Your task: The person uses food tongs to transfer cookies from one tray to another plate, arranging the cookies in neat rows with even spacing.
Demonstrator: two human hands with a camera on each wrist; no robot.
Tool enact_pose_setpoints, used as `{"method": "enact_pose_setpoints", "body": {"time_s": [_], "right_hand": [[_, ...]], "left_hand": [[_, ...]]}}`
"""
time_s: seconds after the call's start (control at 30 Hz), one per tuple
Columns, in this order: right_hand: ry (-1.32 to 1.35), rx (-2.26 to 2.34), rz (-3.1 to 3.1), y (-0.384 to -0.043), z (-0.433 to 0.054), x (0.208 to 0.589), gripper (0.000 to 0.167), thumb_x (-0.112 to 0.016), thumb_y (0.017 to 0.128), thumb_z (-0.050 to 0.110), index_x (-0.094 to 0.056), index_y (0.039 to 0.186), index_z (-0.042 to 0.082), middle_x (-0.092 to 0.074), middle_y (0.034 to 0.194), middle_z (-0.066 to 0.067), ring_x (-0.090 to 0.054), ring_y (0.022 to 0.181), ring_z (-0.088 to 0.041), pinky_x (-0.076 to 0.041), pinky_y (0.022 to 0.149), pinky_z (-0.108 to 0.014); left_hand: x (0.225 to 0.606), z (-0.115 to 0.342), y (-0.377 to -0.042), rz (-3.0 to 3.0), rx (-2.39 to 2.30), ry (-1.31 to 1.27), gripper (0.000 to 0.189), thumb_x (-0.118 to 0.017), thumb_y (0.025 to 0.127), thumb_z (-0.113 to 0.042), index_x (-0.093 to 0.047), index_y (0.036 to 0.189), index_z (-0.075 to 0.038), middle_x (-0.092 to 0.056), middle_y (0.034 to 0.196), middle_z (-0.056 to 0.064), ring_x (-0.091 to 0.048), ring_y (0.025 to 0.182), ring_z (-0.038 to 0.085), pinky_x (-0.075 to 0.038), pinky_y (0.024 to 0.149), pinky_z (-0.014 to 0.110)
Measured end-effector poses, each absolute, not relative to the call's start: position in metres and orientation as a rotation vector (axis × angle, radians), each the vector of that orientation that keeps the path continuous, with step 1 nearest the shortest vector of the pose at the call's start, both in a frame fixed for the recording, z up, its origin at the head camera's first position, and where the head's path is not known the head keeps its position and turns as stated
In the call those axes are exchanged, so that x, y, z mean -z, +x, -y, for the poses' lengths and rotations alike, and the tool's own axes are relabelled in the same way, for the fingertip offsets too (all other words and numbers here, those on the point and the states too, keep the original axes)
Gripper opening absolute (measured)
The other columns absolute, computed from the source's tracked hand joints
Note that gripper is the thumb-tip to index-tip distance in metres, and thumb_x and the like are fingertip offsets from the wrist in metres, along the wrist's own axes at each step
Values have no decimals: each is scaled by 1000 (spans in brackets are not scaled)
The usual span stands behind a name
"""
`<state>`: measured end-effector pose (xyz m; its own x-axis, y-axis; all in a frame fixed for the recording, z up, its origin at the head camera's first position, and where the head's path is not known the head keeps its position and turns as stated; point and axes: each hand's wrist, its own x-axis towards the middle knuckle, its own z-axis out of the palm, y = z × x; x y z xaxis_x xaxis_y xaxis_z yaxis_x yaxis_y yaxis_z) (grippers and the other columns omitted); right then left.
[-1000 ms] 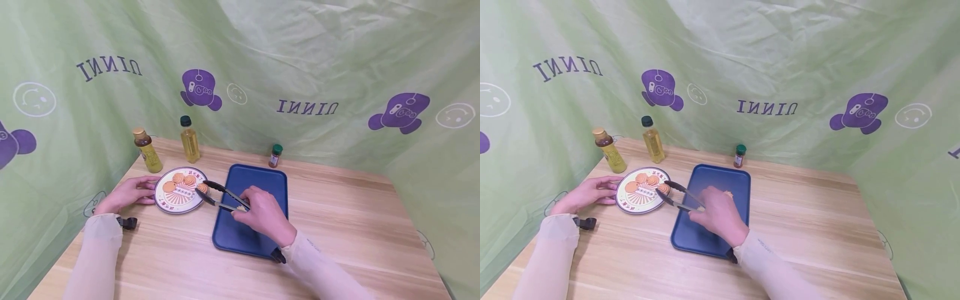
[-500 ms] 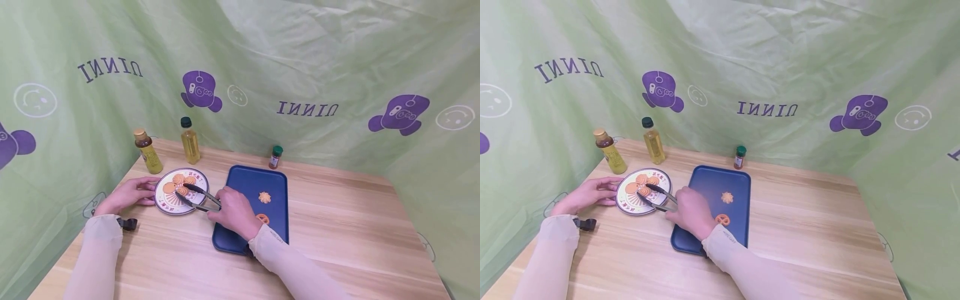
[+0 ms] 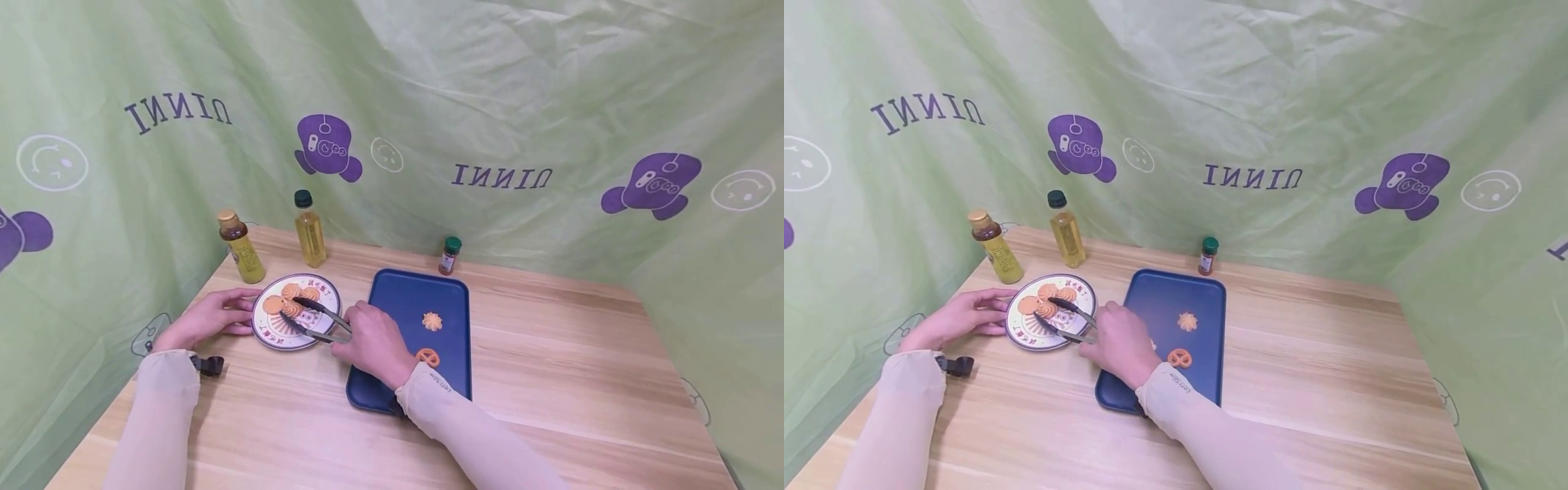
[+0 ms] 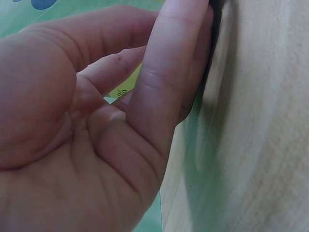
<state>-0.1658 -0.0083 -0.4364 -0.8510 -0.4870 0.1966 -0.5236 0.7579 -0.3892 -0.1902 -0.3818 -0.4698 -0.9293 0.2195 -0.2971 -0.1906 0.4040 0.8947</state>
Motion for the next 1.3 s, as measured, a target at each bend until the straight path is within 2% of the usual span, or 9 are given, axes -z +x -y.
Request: {"method": "enact_pose_setpoints", "body": {"time_s": [0.2,0.67,0.87,1.1,1.3], "right_hand": [[816,-690,2879,-166,7,436,32,-91,83,35,-78,99,11,-63,85,4,-55,71,-14,-50,57,-27],[800,-700,2900,-164,-4,435,38,-90,85,40,-78,105,10,-63,89,3,-54,75,-14,-46,59,-24],[762,-674,2895,-159,-15,436,45,-90,86,45,-79,112,10,-67,95,2,-59,80,-16,-55,66,-28],[731,-708,2863,-153,-31,436,41,-87,85,42,-75,105,9,-63,89,2,-56,75,-16,-54,63,-27],[697,-697,2829,-148,-47,436,44,-89,85,41,-75,108,6,-65,90,1,-55,76,-13,-54,61,-24]], "left_hand": [[470,382,-190,-2320,-1512,19,68,-63,112,-1,-32,171,8,-55,153,41,-78,108,14,-74,95,34],[470,382,-191,-2303,-1515,-5,67,-61,112,-1,-32,172,6,-54,154,40,-77,108,14,-74,96,34],[470,383,-192,-2297,-1515,-15,68,-61,112,-1,-30,173,7,-54,152,38,-77,106,13,-74,96,34],[471,383,-192,-2284,-1537,-15,68,-60,112,1,-30,172,7,-56,148,35,-77,105,12,-73,96,34],[471,383,-193,-2285,-1530,-8,67,-60,112,0,-30,172,8,-56,148,35,-77,105,12,-74,96,34]]}}
